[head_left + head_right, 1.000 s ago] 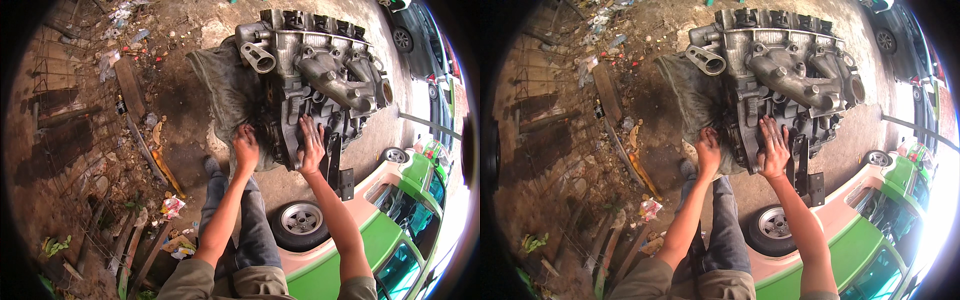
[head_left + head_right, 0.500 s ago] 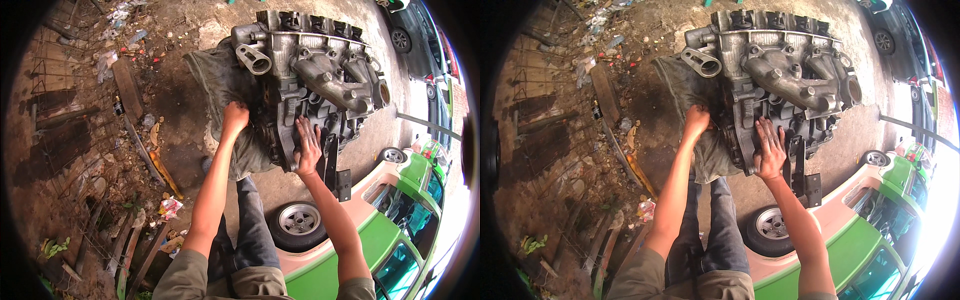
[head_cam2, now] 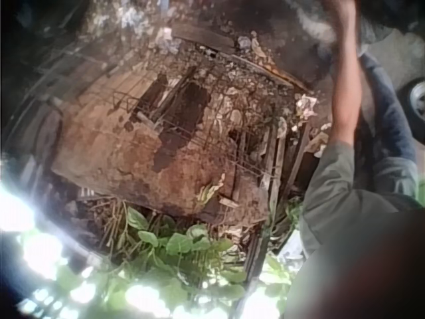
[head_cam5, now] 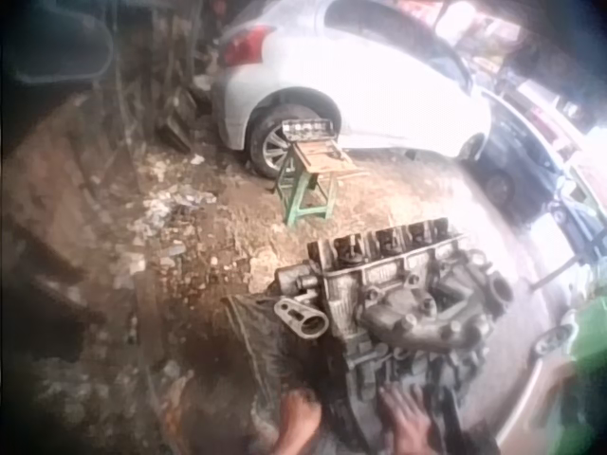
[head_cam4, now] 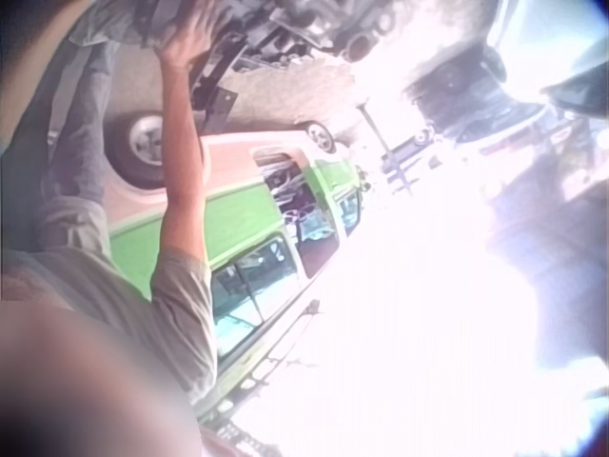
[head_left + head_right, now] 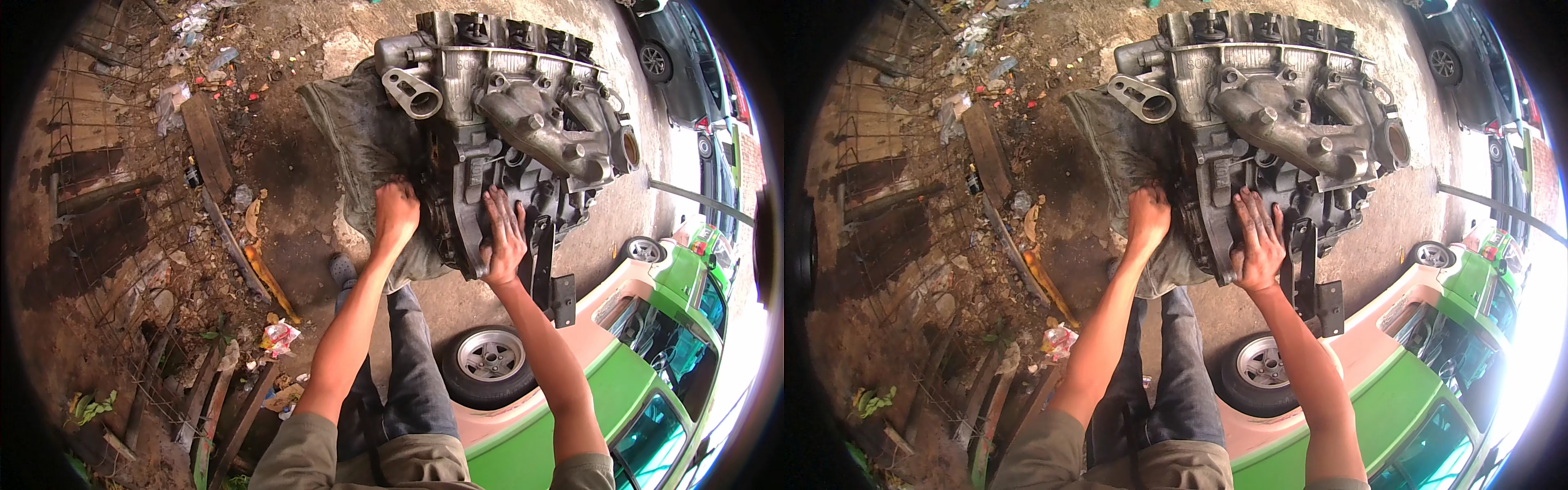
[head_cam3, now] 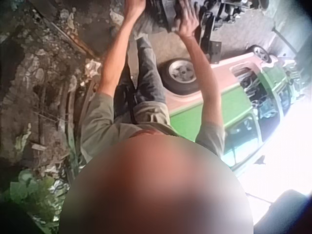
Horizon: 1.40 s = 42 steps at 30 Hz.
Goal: The person uses a screwdriver to loosen and remove bolts from a car engine block resting on a cloth. They repeatedly insert the tool, turn it, and remove bolts, placing them on a nearby stool. The person also picks up and examines a small metal part before returning to the engine.
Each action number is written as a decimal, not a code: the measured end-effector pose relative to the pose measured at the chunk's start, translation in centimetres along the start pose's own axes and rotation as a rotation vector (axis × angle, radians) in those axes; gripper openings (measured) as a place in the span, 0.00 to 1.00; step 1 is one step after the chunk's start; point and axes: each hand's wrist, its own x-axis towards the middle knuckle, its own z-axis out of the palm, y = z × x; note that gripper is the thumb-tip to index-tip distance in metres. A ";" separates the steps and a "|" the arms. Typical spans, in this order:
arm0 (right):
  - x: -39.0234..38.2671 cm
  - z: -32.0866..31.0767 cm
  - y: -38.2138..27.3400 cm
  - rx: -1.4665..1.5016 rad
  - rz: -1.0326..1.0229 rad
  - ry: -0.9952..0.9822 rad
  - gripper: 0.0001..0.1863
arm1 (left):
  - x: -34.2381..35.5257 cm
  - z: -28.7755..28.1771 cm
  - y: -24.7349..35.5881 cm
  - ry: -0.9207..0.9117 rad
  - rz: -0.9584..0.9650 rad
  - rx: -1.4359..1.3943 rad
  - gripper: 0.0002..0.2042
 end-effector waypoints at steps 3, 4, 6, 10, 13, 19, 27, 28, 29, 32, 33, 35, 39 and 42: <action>0.0 0.1 0.0 -0.004 0.000 0.003 0.36 | -1.3 0.3 -0.6 0.061 -0.053 -0.015 0.12; 0.0 0.1 0.0 -0.003 -0.001 0.007 0.36 | -1.7 0.6 -0.8 0.079 -0.077 -0.018 0.12; 0.0 0.1 0.0 -0.004 -0.004 0.014 0.36 | -3.8 1.5 -1.1 0.108 0.001 0.056 0.11; -0.1 0.0 0.1 -0.010 0.004 0.003 0.36 | -8.4 3.8 -1.6 0.135 0.081 -0.101 0.07; 0.1 0.2 0.1 -0.010 -0.014 0.024 0.35 | -10.1 5.1 -2.1 0.173 0.106 -0.192 0.08; -0.2 0.3 0.3 -0.010 -0.022 0.017 0.35 | -10.7 5.4 -3.5 0.143 0.020 -0.458 0.17; -0.2 0.1 0.3 -0.009 0.002 -0.018 0.37 | -9.9 3.5 -4.2 0.005 0.043 -0.438 0.22; -0.1 0.1 0.3 -0.007 -0.002 -0.013 0.37 | -9.9 3.3 -4.2 -0.042 -0.013 -0.378 0.22; -0.1 0.1 0.2 -0.005 -0.005 -0.009 0.38 | -10.0 3.2 -4.3 -0.029 0.020 -0.378 0.23; -0.1 0.1 0.2 0.000 -0.008 -0.004 0.38 | -10.5 3.1 -4.2 -0.037 -0.020 -0.443 0.22; -0.1 0.1 0.3 -0.001 -0.007 -0.006 0.38 | -10.7 3.2 -4.1 -0.034 -0.040 -0.511 0.21; -0.1 0.1 0.3 0.000 -0.011 -0.004 0.37 | -10.8 3.6 -4.0 0.003 -0.075 -0.655 0.20; -0.2 0.1 0.3 0.003 -0.014 -0.004 0.36 | -10.4 4.2 -4.2 0.062 -0.171 -0.715 0.17; -0.1 0.2 0.3 0.001 -0.018 0.000 0.36 | -9.8 3.5 -5.2 0.015 -0.237 -0.503 0.16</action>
